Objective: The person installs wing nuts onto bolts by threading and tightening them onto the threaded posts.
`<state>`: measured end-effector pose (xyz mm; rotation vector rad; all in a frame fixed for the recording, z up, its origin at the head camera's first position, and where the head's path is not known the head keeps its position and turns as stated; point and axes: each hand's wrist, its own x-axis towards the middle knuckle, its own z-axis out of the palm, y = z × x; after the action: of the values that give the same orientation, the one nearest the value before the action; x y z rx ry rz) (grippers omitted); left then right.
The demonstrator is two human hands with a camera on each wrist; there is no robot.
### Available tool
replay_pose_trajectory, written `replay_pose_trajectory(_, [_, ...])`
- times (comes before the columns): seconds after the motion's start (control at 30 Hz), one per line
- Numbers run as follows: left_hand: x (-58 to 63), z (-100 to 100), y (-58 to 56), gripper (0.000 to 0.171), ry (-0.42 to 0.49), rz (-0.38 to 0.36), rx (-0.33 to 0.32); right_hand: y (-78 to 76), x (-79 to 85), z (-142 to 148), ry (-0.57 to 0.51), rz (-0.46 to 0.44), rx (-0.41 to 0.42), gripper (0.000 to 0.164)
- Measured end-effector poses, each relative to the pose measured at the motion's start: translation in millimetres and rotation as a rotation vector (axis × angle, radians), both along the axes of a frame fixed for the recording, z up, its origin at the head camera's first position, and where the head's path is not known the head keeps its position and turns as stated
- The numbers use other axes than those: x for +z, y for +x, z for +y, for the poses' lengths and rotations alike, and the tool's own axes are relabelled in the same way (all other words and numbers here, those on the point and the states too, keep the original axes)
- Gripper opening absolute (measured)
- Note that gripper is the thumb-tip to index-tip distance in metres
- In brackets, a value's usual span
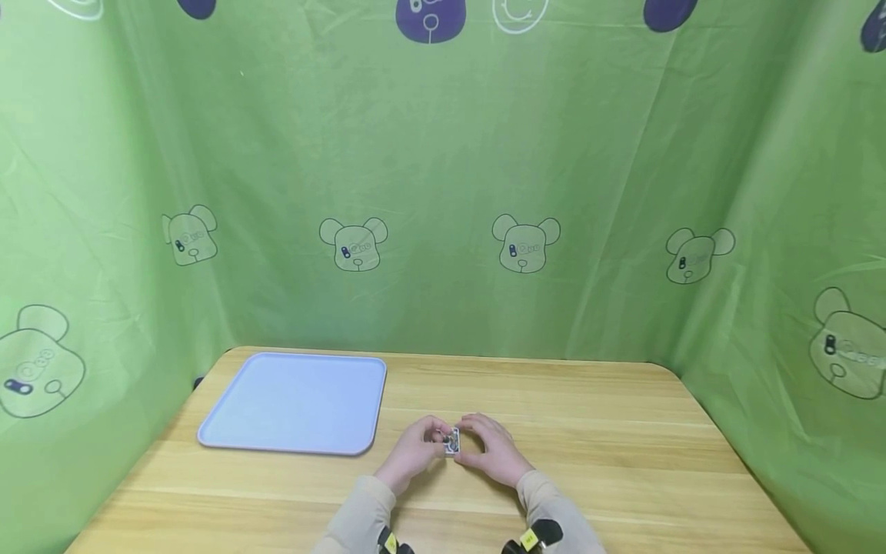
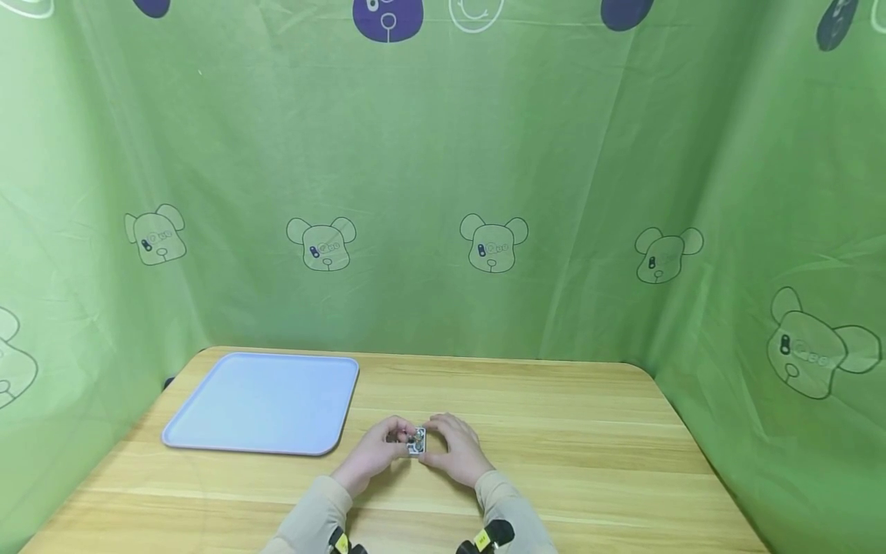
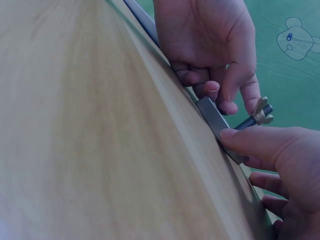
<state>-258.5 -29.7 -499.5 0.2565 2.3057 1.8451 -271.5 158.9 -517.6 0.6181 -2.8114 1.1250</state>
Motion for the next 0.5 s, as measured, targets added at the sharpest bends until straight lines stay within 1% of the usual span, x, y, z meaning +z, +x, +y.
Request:
replay_pose_trajectory(0.17, [-0.6, -0.7, -0.7, 0.029, -0.006, 0.015, -0.009, 0.0, 0.0, -0.1, 0.004, 0.004, 0.001, 0.057])
replay_pose_trajectory(0.5, [-0.1, 0.3, -0.9, 0.020, -0.039, 0.018, -0.003, 0.9, 0.1, -0.1, 0.003, 0.007, 0.002, 0.058])
